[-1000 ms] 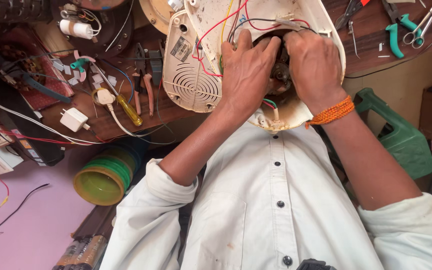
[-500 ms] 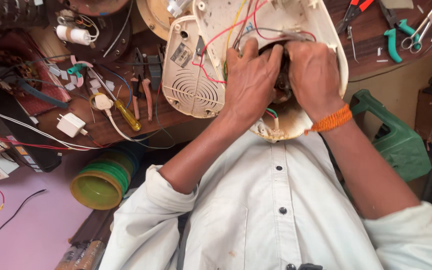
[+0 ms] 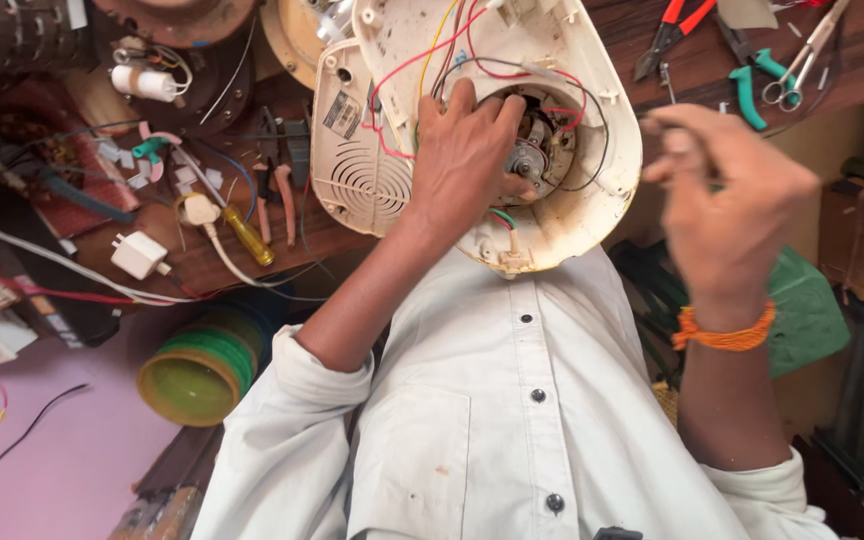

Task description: The person works on the internal wiring of a disassembled white appliance, likely a fan, using both hands to manipulate wires and components. They use a screwdriver to adjust parts inside the housing and handle a small metal spring, placing it back into the device.

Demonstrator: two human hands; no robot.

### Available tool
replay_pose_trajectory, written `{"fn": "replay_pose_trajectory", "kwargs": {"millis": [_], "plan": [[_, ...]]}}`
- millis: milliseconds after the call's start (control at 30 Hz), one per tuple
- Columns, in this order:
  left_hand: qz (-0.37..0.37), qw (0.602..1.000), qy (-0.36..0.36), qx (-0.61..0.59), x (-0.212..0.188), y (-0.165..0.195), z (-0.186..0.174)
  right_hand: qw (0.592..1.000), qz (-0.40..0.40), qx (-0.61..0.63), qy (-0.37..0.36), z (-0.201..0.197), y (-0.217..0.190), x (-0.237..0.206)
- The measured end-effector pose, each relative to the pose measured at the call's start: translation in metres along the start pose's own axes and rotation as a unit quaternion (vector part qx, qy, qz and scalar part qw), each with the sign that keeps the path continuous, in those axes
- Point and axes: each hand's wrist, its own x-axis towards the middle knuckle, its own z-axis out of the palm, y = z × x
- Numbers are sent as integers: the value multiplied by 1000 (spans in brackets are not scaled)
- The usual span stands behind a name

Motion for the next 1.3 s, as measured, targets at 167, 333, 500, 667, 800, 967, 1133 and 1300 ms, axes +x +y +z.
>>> {"fn": "replay_pose_trajectory", "kwargs": {"millis": [167, 333, 500, 667, 800, 967, 1133, 1300], "plan": [[5, 1000, 4, 22, -1, 0, 3, 989, 103, 106, 32, -17, 55, -29], [-44, 995, 42, 74, 2, 31, 7, 979, 132, 152, 37, -18, 106, -49], [-48, 980, 189, 50, -26, 57, -9, 977, 127, 168, 36, -25, 142, -47], [-233, 931, 278, 35, -96, 18, -29, 982, 121, 143, -24, -35, 201, -48], [-440, 854, 268, -71, -149, -1, -12, 983, 126, 75, -114, -46, 253, -44], [-576, 756, 271, -154, -180, 26, 61, 980, 56, 30, -187, -43, 296, -7], [-611, 730, 231, -203, -199, 55, 126, 964, -20, 8, -266, -9, 302, -4], [-591, 745, 196, -241, -232, 39, 157, 912, 72, 42, -402, 41, 271, -63]]}}
